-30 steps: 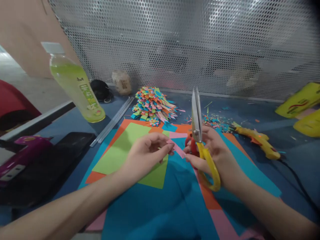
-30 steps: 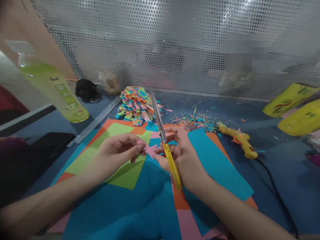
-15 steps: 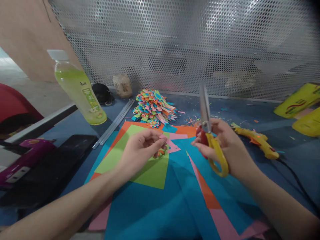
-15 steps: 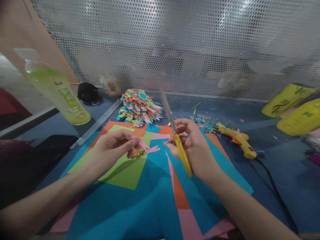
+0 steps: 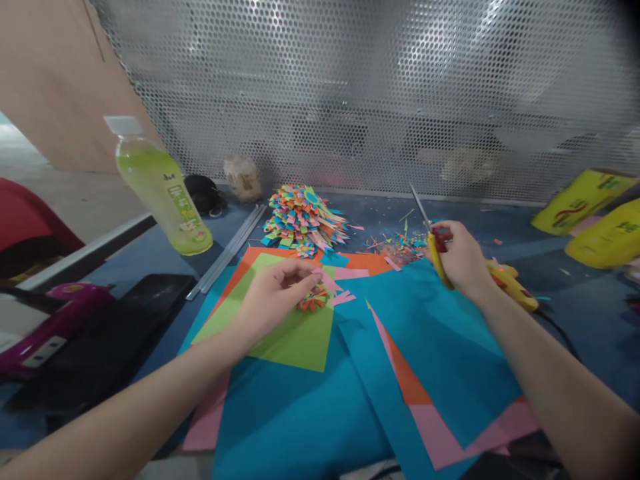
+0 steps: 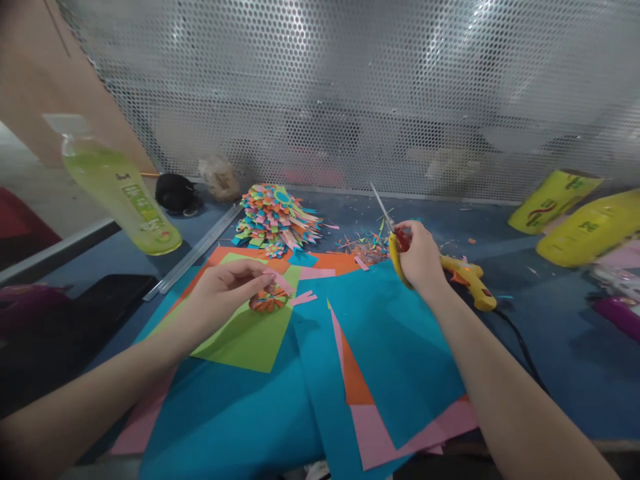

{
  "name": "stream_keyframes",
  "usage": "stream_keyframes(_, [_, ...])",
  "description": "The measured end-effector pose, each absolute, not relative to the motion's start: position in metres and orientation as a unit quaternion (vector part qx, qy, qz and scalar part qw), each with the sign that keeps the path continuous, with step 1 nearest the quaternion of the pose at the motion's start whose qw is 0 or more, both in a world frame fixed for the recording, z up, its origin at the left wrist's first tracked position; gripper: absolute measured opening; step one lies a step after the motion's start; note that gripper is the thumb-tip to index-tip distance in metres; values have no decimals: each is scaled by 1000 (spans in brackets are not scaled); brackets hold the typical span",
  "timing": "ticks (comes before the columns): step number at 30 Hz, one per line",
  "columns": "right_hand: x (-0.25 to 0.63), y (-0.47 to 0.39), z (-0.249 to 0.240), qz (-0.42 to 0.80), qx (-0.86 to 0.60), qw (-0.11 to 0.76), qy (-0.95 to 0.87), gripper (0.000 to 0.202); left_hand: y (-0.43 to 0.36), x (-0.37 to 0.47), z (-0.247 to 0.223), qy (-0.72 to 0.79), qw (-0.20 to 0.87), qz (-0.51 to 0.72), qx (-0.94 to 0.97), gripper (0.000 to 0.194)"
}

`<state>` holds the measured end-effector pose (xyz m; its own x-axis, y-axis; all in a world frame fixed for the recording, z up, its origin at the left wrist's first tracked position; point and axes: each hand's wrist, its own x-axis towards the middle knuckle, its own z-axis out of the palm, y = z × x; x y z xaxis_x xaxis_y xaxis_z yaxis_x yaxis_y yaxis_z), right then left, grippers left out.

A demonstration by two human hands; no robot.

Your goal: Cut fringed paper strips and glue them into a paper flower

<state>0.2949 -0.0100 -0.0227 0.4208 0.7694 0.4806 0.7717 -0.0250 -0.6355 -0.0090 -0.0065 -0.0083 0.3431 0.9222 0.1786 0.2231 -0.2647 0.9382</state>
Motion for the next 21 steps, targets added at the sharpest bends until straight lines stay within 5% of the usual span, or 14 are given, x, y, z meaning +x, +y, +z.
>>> stream_keyframes(12, [301,-12,-22,-6,-698,421,-579,34,1,-15,-17,392,444,400,699,22])
stream_keyframes(21, [261,-26,-23,80,-646,286,-704,35,2,-18,-11,409,409,386,718,22])
